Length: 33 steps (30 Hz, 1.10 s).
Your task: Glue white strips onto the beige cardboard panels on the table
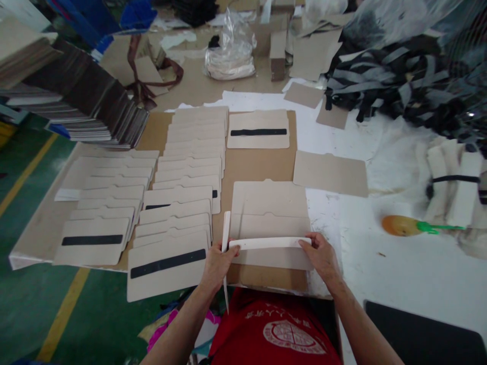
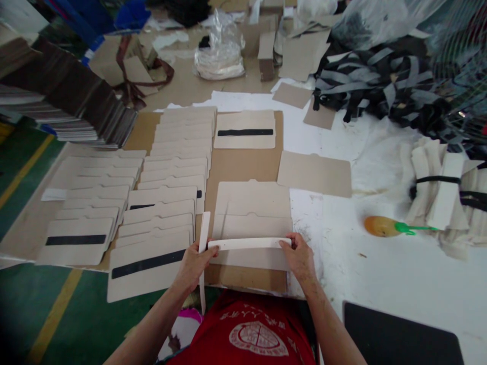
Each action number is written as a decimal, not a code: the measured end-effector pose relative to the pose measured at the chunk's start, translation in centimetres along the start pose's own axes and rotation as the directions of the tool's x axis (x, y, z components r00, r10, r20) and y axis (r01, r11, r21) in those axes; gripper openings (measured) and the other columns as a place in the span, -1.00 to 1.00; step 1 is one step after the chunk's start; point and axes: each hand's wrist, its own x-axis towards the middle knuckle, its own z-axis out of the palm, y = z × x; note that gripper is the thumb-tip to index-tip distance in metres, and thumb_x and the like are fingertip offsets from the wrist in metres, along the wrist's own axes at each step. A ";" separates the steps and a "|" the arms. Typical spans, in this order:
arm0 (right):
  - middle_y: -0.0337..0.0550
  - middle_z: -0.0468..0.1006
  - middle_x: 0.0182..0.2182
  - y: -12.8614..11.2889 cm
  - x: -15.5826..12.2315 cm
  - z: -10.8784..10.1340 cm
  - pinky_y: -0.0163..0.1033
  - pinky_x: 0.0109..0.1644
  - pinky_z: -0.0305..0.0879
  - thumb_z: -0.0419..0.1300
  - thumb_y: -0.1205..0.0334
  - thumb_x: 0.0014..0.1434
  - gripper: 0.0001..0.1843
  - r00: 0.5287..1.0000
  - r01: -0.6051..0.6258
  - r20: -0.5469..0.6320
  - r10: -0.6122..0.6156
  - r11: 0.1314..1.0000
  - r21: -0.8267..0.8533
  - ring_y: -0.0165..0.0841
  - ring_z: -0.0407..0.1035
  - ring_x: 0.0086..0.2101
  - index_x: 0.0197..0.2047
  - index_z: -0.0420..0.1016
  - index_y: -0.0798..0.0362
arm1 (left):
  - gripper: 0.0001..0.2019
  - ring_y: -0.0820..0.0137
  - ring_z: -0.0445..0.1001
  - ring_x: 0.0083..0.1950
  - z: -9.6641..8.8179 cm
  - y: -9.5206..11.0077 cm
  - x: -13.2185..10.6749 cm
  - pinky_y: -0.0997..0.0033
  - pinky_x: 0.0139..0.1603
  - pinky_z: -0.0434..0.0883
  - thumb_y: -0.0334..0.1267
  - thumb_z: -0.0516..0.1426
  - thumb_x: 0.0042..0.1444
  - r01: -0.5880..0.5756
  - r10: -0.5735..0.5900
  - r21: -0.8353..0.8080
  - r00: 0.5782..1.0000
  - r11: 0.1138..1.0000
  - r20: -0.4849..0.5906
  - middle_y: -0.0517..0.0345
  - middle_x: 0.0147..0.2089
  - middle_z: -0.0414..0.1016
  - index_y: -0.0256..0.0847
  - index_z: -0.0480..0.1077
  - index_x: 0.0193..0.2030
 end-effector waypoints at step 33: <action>-0.16 0.57 -0.38 -1.1 -0.2 0.7 -0.11 -0.16 0.27 0.17 -0.11 -0.05 -0.54 0.998 -0.032 -0.053 0.028 0.996 -0.082 -0.21 0.44 -0.35 -0.15 0.48 -0.01 | -0.60 0.39 0.36 -0.48 0.9 -0.5 1.0 0.44 -0.44 0.23 -0.02 0.22 -0.15 -0.003 0.006 0.055 0.999 0.998 -0.049 0.25 -0.51 0.44 -0.21 0.47 -0.19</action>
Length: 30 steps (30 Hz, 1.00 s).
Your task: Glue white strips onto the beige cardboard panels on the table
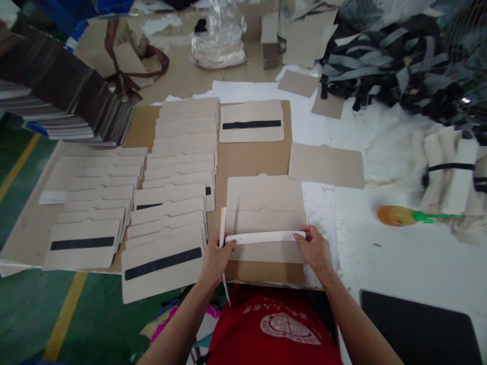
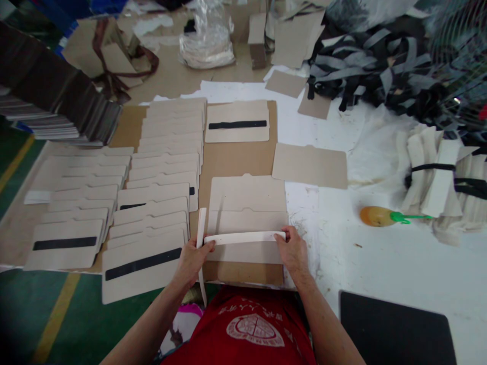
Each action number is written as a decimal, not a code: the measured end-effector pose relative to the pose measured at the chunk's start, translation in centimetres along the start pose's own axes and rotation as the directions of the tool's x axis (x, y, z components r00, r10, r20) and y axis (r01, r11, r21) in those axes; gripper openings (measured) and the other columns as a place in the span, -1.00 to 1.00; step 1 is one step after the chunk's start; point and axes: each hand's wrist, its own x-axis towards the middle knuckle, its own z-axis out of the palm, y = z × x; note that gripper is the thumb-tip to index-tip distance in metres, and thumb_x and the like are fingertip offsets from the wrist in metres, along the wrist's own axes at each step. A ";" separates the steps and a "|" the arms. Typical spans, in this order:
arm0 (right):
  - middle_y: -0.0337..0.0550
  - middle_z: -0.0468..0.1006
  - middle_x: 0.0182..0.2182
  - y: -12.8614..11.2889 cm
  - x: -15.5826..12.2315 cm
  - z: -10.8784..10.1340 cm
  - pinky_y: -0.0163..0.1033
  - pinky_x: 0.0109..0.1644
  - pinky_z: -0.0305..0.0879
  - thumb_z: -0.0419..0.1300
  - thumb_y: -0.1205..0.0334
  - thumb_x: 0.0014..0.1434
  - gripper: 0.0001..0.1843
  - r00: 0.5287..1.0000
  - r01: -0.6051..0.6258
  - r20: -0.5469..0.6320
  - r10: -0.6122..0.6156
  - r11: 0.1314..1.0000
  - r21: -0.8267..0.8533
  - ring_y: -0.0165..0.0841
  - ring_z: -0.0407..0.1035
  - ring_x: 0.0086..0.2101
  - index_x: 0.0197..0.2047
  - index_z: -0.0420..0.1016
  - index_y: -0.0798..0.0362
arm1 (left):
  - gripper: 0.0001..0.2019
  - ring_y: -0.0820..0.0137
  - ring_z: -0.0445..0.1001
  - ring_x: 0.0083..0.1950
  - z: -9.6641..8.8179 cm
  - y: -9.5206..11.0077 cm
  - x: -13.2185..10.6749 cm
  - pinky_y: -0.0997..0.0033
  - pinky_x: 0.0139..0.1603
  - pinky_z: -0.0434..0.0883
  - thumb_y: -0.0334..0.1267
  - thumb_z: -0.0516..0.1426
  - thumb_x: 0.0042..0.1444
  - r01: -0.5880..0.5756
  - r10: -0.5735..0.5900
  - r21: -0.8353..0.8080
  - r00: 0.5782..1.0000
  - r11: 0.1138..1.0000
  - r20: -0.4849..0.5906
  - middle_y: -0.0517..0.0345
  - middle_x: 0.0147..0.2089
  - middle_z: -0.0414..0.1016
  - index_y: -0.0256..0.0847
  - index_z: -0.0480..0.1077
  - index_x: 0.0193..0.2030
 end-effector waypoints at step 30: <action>-0.05 0.45 -0.22 2.2 0.5 1.3 -0.05 -0.15 0.27 0.16 -0.18 -0.01 -0.49 0.954 0.225 -0.156 -0.258 0.954 -0.198 -0.22 0.32 -0.34 -0.13 0.43 0.04 | -0.89 0.41 0.38 -0.40 0.0 0.0 0.9 0.45 -0.35 0.23 -0.20 0.18 0.07 -0.119 0.122 0.171 0.992 0.978 -0.008 0.27 -0.48 0.43 -0.19 0.45 -0.33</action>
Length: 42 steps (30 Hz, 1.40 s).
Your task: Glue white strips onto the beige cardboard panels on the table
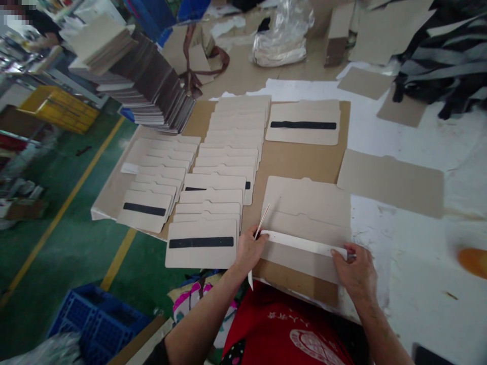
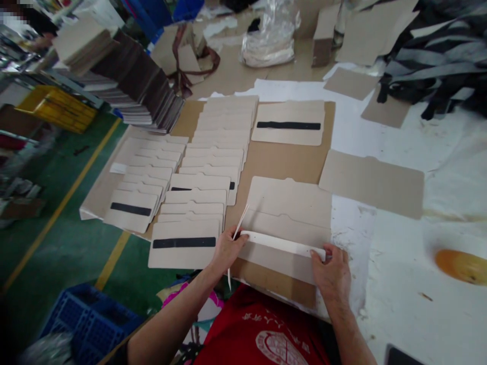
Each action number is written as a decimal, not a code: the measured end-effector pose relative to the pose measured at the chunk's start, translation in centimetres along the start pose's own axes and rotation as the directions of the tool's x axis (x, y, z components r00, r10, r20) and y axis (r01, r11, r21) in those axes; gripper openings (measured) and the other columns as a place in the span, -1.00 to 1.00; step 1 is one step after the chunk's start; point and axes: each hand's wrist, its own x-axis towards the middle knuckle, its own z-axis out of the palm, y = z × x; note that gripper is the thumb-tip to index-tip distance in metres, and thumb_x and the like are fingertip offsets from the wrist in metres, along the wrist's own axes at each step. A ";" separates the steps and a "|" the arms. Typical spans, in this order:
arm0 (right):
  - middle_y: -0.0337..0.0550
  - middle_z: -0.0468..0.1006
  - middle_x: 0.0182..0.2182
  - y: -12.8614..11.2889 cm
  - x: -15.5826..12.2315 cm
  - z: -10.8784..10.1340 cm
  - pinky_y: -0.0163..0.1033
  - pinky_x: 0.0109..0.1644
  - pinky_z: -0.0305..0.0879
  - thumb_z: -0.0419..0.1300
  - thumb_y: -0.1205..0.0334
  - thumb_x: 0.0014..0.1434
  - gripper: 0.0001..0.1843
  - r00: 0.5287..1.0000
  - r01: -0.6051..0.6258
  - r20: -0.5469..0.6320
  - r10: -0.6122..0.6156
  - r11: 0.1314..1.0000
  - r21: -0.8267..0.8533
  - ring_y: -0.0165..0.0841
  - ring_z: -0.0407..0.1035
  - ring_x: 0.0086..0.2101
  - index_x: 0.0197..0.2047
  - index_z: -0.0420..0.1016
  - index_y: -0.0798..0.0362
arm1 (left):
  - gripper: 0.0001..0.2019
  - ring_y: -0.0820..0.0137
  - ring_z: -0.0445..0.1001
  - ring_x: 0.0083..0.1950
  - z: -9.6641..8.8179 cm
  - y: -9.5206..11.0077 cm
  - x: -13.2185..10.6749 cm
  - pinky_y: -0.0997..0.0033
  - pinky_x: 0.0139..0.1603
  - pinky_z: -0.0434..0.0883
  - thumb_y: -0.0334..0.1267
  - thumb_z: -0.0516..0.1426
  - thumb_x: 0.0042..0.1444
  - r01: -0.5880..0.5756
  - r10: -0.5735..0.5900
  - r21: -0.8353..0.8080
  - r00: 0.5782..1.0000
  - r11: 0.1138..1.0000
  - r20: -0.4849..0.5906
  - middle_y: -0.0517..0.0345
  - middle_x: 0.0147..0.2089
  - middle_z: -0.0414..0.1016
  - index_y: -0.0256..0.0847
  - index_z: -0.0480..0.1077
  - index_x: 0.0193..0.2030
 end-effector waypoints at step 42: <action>0.01 0.46 -0.11 -1.7 -0.2 -0.9 -0.09 -0.22 0.23 0.12 -0.13 0.04 -0.54 0.998 -0.035 0.048 0.041 0.992 -0.121 -0.19 0.35 -0.29 -0.10 0.44 0.02 | -0.88 0.23 0.49 -0.13 1.6 0.6 0.8 0.33 -0.11 0.36 -0.27 0.19 0.15 -0.079 0.155 0.480 0.980 0.874 -0.122 -0.03 -0.08 0.44 -0.20 0.41 -0.17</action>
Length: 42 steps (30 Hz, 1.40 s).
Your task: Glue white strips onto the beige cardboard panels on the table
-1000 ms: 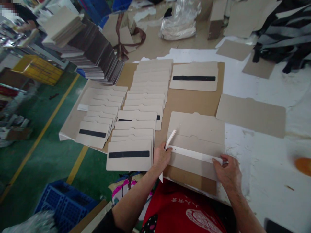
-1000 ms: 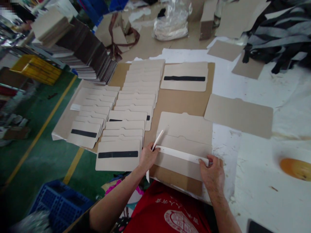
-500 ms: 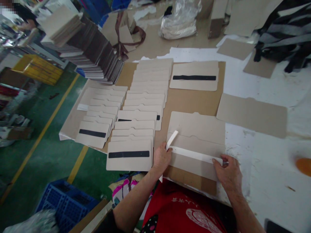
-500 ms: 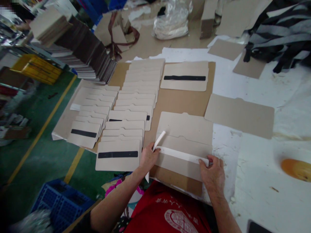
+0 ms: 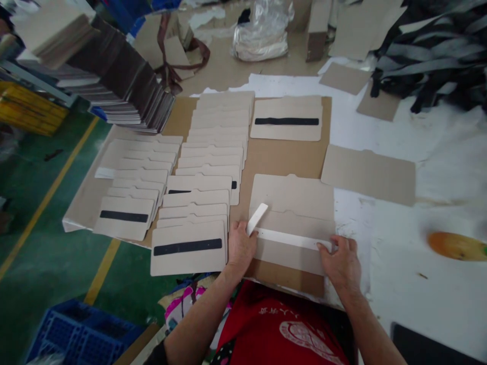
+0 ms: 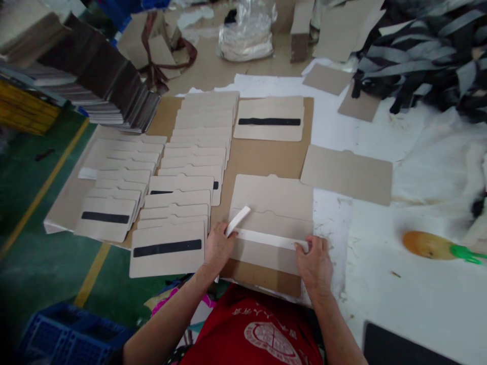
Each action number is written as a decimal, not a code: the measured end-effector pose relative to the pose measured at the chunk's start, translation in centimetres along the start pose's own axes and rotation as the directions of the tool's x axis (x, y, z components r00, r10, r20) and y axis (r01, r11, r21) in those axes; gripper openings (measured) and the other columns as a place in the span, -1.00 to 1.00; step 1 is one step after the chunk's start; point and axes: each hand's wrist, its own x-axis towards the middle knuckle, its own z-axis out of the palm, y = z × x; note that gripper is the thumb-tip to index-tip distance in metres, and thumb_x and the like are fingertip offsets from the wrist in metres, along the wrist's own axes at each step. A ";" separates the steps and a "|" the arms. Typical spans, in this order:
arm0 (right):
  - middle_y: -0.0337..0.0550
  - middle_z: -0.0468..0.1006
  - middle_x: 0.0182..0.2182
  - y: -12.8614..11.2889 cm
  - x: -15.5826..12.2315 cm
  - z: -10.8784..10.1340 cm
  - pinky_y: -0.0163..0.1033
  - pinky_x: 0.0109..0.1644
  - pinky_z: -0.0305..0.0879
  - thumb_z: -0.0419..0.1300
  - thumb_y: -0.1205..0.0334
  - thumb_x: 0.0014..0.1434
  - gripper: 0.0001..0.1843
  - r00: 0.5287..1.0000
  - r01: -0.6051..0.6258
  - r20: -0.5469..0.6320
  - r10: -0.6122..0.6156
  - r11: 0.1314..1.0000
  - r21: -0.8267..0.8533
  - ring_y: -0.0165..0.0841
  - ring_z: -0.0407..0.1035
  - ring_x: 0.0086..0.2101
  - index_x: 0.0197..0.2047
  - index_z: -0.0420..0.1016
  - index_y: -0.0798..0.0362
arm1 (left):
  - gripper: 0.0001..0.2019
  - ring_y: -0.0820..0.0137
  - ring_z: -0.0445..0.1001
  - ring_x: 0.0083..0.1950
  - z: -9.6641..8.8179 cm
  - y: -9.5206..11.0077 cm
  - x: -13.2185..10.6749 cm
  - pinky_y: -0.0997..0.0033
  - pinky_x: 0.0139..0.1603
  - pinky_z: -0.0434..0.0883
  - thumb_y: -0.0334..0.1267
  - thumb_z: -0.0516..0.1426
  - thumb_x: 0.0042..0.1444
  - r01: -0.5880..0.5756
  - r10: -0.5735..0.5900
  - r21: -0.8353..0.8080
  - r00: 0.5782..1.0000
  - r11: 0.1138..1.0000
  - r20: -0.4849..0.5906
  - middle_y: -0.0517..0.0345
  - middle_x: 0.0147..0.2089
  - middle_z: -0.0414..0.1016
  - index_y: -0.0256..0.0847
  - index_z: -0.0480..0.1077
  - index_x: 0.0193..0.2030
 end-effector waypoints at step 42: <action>-0.11 0.57 -0.23 -14.6 -6.9 -2.2 -0.35 -0.52 0.08 0.44 -0.19 -0.05 -0.43 0.871 -0.361 0.456 -0.184 0.393 0.846 -0.42 0.33 -0.42 -0.09 0.56 0.02 | -0.44 0.55 0.18 -0.51 -6.9 -0.4 -5.3 0.48 -0.48 0.07 0.31 0.14 0.10 0.238 0.432 -0.825 0.759 0.513 0.487 0.29 -0.45 0.27 -0.25 0.38 -0.24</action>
